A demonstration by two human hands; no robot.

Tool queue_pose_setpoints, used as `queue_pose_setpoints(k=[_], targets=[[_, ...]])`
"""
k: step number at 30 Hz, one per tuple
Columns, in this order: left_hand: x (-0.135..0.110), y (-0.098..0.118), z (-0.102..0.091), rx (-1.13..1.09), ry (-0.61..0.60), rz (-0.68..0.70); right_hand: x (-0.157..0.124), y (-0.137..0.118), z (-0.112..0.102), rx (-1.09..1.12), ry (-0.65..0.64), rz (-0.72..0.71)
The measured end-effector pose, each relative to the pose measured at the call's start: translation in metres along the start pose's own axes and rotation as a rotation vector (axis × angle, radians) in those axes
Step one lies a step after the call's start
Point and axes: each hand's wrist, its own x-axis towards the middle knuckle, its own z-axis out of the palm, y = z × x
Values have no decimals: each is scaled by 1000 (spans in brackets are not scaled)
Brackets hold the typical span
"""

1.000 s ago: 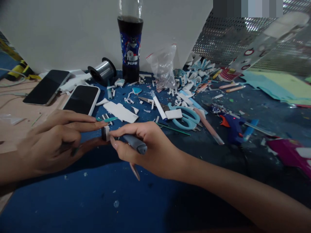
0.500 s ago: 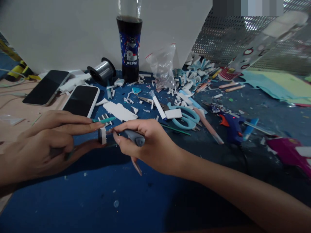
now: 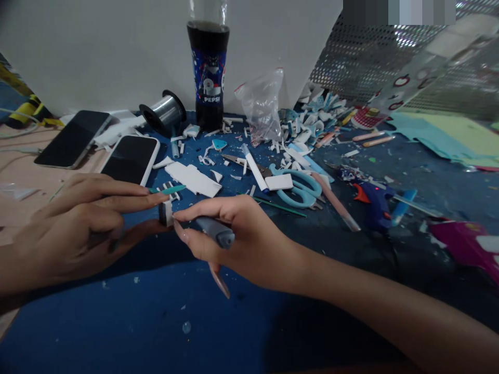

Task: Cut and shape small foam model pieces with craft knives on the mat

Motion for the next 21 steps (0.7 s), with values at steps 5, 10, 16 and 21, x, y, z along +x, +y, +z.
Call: queue_pose_setpoints(k=[5,10,16,21], targets=[[2,1,0,62,-21,8,1,0,-1,24,-22,40],[0,1,0,30,-52,9,1,-1,-1,45,-12,28],[2,2,-5,52,-27,67,3,-2,0,-1,22,-18],[6,3,-6,84,-40,76,4,-3,-2,98,26,-29]])
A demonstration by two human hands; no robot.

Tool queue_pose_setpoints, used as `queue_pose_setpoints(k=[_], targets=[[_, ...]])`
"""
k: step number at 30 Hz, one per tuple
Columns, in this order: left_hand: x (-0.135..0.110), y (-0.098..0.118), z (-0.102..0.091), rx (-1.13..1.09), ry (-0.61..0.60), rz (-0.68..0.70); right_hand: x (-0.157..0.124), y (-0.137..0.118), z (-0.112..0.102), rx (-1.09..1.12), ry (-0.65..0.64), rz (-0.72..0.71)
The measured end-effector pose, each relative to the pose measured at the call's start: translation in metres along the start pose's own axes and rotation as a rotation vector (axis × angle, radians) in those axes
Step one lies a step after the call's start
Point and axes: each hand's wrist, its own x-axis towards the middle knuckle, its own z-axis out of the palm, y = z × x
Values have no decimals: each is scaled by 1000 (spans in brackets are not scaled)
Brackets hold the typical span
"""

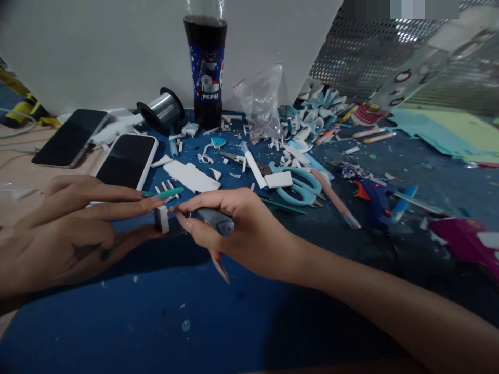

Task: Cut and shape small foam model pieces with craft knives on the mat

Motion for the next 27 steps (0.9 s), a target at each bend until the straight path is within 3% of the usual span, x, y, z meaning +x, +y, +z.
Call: queue_pose_setpoints(k=[8,16,27], targets=[[-3,-2,3,17,-25,-26,-3,-6,1,65,-13,43],[-1,1,10,5,51,-3,-1,-3,0,89,-23,47],[-6,-1,6,-16,-8,18,0,-6,0,19,6,94]])
